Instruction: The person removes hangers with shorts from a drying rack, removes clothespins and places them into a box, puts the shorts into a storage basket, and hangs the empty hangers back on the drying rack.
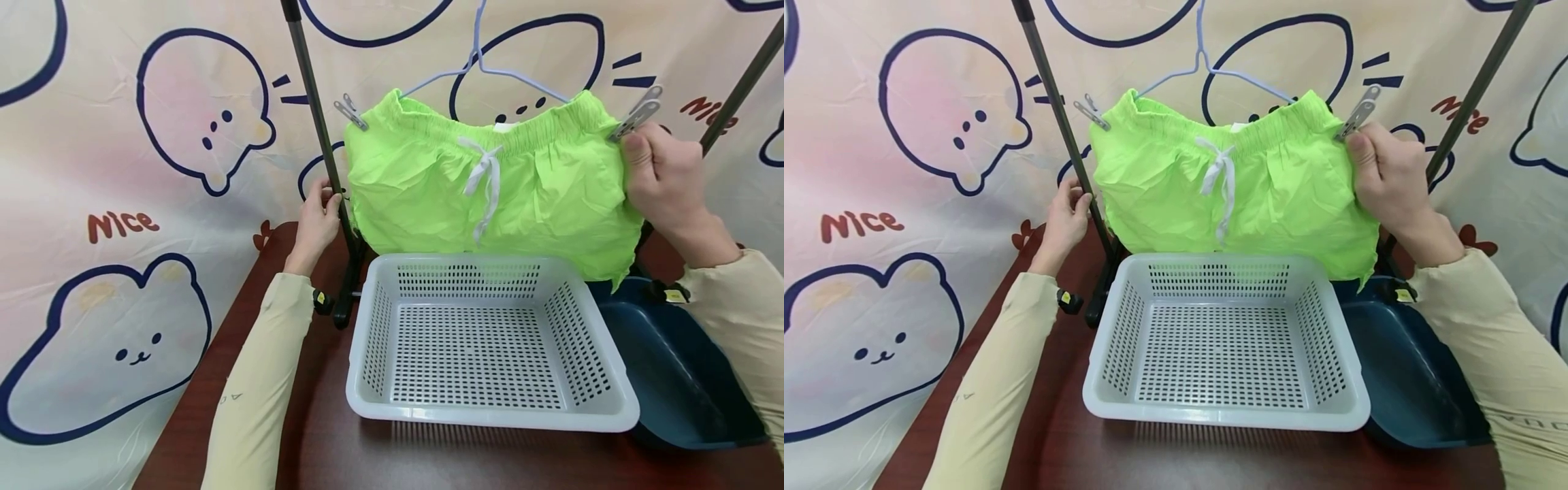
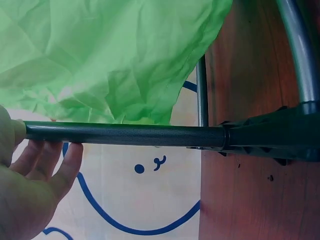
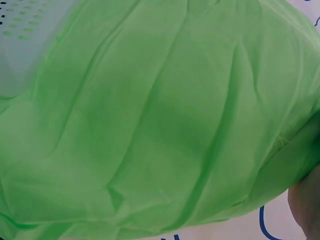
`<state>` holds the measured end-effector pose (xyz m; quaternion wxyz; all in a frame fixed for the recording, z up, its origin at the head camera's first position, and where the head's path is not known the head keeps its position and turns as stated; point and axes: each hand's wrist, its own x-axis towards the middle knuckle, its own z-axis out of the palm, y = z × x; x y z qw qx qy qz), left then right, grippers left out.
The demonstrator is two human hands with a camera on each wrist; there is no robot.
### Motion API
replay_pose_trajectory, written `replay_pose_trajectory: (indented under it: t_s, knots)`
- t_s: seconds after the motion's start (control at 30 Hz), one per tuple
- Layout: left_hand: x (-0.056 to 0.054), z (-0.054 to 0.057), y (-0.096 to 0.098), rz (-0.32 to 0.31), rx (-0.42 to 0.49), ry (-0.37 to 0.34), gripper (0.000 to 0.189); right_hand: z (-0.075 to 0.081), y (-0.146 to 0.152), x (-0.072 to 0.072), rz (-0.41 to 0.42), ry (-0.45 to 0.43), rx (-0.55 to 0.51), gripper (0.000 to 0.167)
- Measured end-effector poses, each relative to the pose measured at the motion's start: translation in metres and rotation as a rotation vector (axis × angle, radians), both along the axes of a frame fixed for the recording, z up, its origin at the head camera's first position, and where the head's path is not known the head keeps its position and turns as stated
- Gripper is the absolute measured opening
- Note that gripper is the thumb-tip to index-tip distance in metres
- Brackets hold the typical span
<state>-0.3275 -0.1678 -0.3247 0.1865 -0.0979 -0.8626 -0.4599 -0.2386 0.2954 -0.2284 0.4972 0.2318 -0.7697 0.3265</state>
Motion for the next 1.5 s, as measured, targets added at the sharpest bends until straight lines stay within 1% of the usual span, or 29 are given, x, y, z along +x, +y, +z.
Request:
replay_pose_trajectory:
  t_s: [0.17,0.4,0.7,0.8,0.97,1.1,1.27,1.5]
  knots:
    - [-0.001,-0.001,-0.002,-0.009,0.003,-0.011,0.033,-0.003,-0.001,0.000,0.013,0.001,0.023,0.049]
    - [-0.001,-0.003,-0.005,-0.013,-0.004,0.016,0.033,-0.010,-0.004,0.004,0.061,0.011,0.016,0.053]
    - [-0.003,-0.001,-0.003,-0.004,-0.008,-0.037,0.037,-0.022,-0.006,0.010,0.121,0.010,0.020,0.055]
    - [0.000,0.001,-0.004,0.005,-0.003,-0.040,0.037,-0.025,-0.007,0.013,0.141,-0.004,0.025,0.055]
    - [0.003,0.003,-0.006,0.035,0.002,-0.038,0.036,-0.029,-0.010,0.019,0.144,-0.019,0.044,0.056]
    - [0.004,0.005,-0.008,0.037,0.008,-0.039,0.037,-0.029,-0.015,0.025,0.152,-0.014,0.044,0.057]
    - [0.009,0.004,-0.009,0.046,0.041,-0.068,0.036,-0.027,-0.019,0.027,0.165,-0.014,0.057,0.058]
    - [0.016,0.003,-0.013,0.043,0.052,-0.038,0.034,-0.027,-0.019,0.028,0.177,-0.025,0.056,0.056]
